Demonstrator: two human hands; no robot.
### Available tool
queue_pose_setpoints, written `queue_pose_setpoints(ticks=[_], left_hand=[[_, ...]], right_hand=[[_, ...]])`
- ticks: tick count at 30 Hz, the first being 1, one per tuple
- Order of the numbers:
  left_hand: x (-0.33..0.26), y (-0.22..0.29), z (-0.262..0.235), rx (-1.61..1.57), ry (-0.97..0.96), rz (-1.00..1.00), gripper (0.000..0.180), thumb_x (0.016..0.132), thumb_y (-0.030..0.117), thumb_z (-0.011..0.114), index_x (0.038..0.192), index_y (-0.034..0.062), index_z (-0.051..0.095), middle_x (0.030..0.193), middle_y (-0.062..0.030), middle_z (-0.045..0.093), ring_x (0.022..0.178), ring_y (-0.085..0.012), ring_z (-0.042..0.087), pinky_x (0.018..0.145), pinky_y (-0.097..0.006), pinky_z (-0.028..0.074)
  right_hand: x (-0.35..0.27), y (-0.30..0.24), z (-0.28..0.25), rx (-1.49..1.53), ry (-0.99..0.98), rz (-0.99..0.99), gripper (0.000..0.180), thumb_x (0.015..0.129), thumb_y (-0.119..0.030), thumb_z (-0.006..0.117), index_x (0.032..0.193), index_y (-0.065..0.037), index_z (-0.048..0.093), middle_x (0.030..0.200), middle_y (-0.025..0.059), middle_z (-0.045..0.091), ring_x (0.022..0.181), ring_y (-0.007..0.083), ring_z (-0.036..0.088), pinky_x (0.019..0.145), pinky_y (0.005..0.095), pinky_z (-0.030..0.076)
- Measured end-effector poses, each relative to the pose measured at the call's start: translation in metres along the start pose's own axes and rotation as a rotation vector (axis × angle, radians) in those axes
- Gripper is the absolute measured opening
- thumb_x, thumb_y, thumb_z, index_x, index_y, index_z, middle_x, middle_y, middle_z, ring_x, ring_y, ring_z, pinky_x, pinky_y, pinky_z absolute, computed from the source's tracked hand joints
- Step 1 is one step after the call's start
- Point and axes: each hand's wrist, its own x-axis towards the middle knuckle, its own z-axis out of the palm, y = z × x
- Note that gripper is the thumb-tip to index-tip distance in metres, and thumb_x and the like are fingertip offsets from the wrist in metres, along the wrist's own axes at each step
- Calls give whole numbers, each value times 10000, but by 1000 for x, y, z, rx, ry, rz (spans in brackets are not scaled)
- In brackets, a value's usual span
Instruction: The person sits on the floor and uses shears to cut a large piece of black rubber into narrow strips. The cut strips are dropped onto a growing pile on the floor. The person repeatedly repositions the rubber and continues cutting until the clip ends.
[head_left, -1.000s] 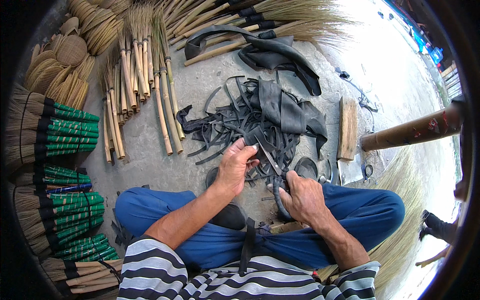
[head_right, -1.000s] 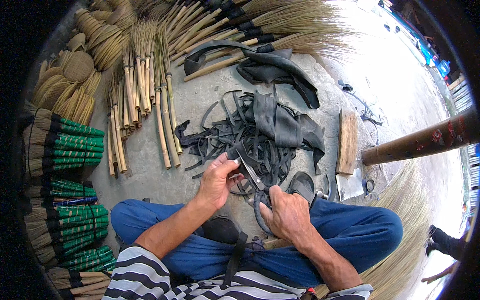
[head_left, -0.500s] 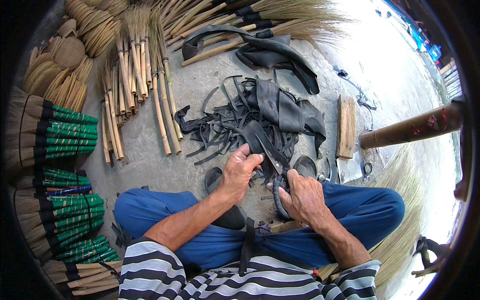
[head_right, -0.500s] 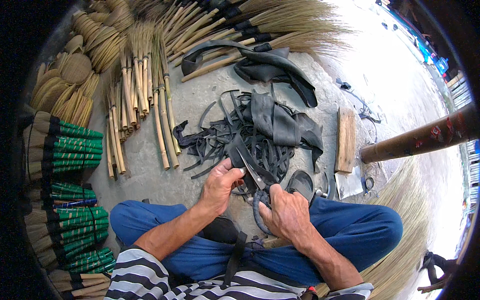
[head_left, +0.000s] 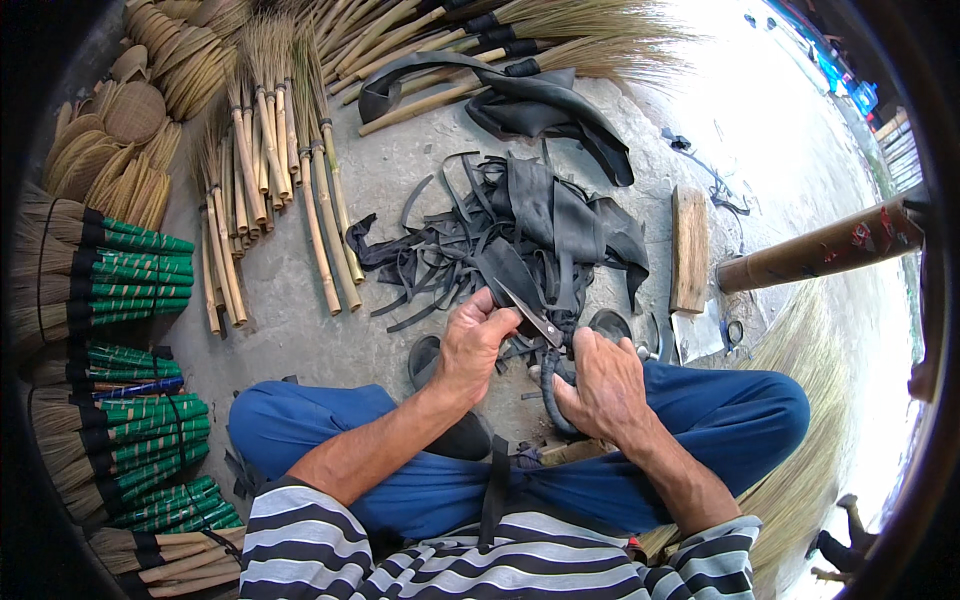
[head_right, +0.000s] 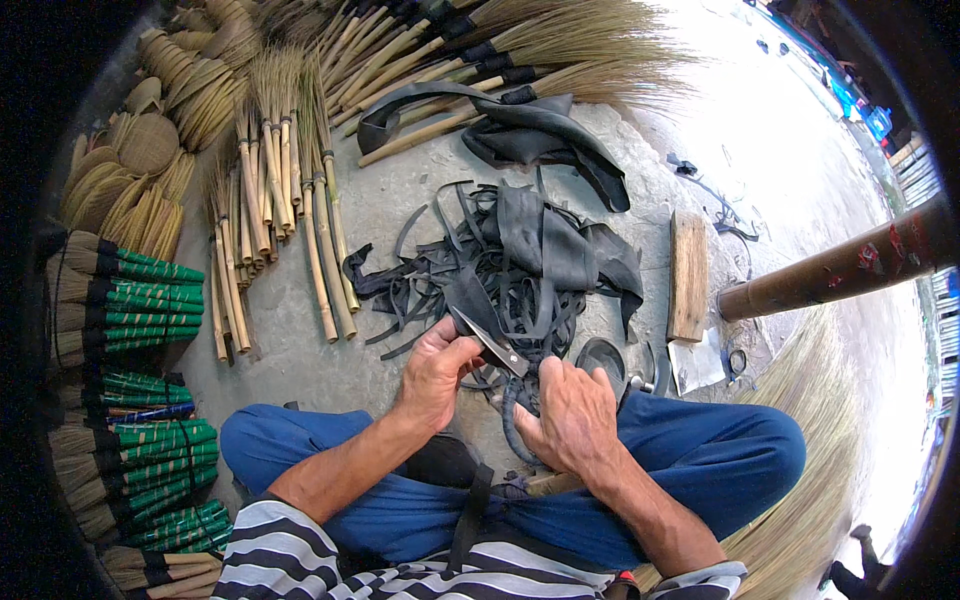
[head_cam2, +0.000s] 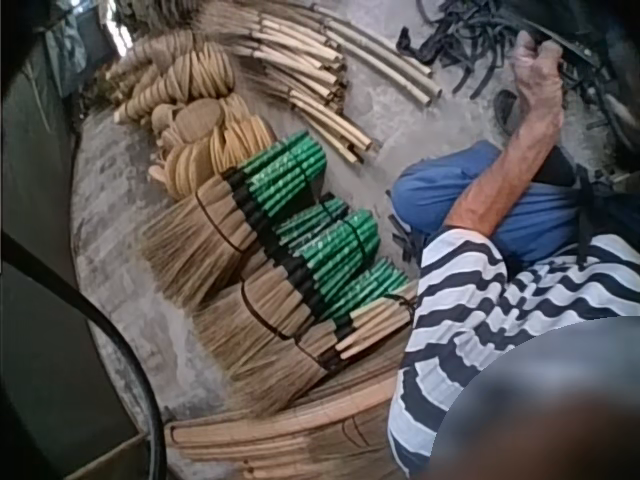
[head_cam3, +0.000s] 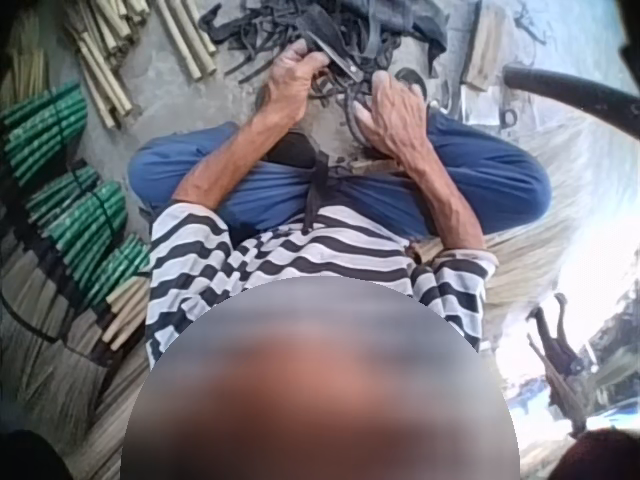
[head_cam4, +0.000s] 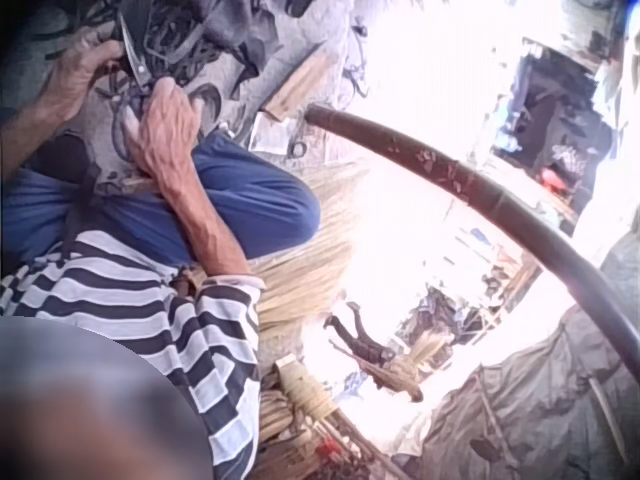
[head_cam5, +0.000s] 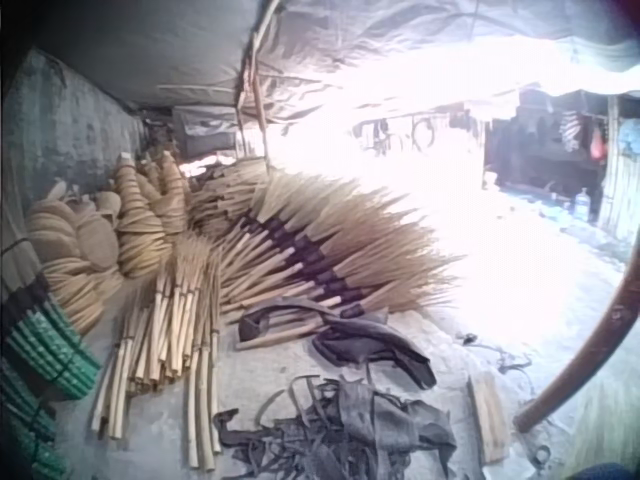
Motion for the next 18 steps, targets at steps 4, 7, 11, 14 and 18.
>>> queue_pose_setpoints(ticks=[4, 7, 11, 14, 18], left_hand=[[0, 3, 1, 12, 41, -41, 137, 973, 130, 648, 1089, 133, 721, 1017, 44, 749, 885, -55, 644, 825, -244, 494], [1, 4, 0, -17, 70, -93, 146, 971, 148, 645, 1093, 114, 716, 1011, 40, 749, 859, -41, 638, 789, -220, 485], [8, 9, -6, -85, 110, -97, 119, 981, 158, 647, 1084, 144, 705, 1020, 49, 748, 863, -32, 644, 774, -223, 499], [8, 9, -6, -61, 119, -42, 102, 981, 141, 645, 1065, 127, 702, 1017, 43, 745, 851, -38, 639, 787, -222, 496], [-2, -2, 3, -4, 41, -10, 149, 969, 110, 652, 1099, 88, 721, 1020, 20, 742, 853, -56, 630, 814, -238, 489]], right_hand=[[-2, -2, -2, 63, -71, 40, 429, 874, -371, 771, 912, -1, 558, 756, 221, 677, 743, 419, 682, 768, 499, 480], [-4, -4, -1, 77, -101, 59, 418, 906, -364, 753, 912, 5, 556, 708, 228, 675, 681, 434, 679, 735, 520, 505], [-4, -3, 1, 81, -134, 54, 406, 905, -357, 751, 922, -1, 558, 733, 225, 676, 716, 425, 684, 748, 519, 502], [-2, -4, 3, 13, -16, -23, 401, 871, -354, 767, 936, -14, 565, 817, 214, 678, 821, 396, 686, 796, 497, 472], [-1, -2, 1, -44, 6, -9, 408, 836, -305, 774, 995, -14, 537, 940, 200, 669, 942, 377, 645, 853, 490, 408]])
